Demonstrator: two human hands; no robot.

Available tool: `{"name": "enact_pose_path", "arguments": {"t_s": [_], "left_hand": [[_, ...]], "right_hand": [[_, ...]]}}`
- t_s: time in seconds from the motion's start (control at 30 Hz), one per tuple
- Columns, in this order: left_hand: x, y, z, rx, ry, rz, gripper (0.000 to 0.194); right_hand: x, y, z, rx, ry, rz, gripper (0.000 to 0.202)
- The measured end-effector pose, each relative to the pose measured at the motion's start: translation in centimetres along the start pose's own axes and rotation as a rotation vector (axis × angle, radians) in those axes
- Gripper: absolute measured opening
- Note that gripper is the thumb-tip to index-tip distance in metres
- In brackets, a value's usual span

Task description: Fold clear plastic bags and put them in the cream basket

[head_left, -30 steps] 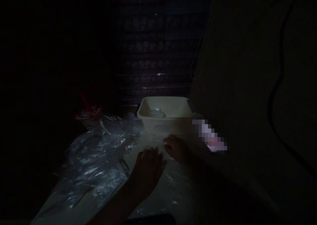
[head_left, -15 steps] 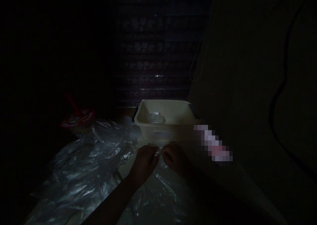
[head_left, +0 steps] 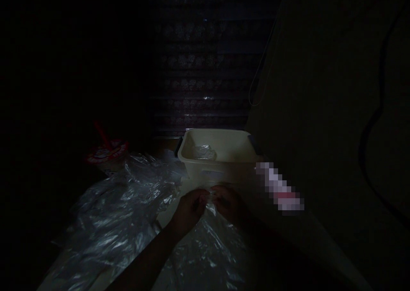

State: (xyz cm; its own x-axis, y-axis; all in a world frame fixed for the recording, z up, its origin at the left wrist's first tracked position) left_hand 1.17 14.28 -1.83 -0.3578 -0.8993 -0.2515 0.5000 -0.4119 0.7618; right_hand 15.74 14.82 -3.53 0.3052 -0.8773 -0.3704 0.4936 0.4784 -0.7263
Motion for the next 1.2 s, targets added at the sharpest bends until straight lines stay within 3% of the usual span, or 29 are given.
{"name": "enact_pose_path", "arguments": {"t_s": [0.3,0.6,0.83,1.13,1.2], "left_hand": [[0.2,-0.1,-0.1,0.071,-0.033,-0.031,0.019],[0.3,0.0,-0.2,0.134,-0.023,0.016,0.030],[0.2,0.0,-0.1,0.121,0.024,0.049,0.023],[0.1,-0.1,-0.3,0.028,0.058,0.061,0.027],[0.0,0.0,-0.2,-0.003,0.055,0.045,0.020]], "right_hand": [[-0.2,-0.6,0.4,-0.263,-0.025,-0.097,0.024],[-0.2,-0.8,0.6,-0.230,-0.028,-0.132,0.024],[-0.1,-1.0,0.5,-0.215,-0.031,-0.110,0.024],[-0.2,-1.0,0.6,-0.154,-0.029,-0.032,0.023],[-0.2,-1.1,0.5,-0.161,-0.029,-0.025,0.023]]}}
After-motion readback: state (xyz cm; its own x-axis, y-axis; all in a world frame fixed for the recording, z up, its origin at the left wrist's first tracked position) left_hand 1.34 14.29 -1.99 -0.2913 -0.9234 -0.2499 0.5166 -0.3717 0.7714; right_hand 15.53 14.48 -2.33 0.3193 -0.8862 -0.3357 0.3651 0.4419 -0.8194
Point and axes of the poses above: each hand's wrist, its own x-axis away from the middle knuckle, its own z-axis out of the back of the hand, y = z × x, the point moved 2 cm from there along -x, towards the middle knuckle, and after that the axes turned 4 degrees about -y, right-handed, at the moved point
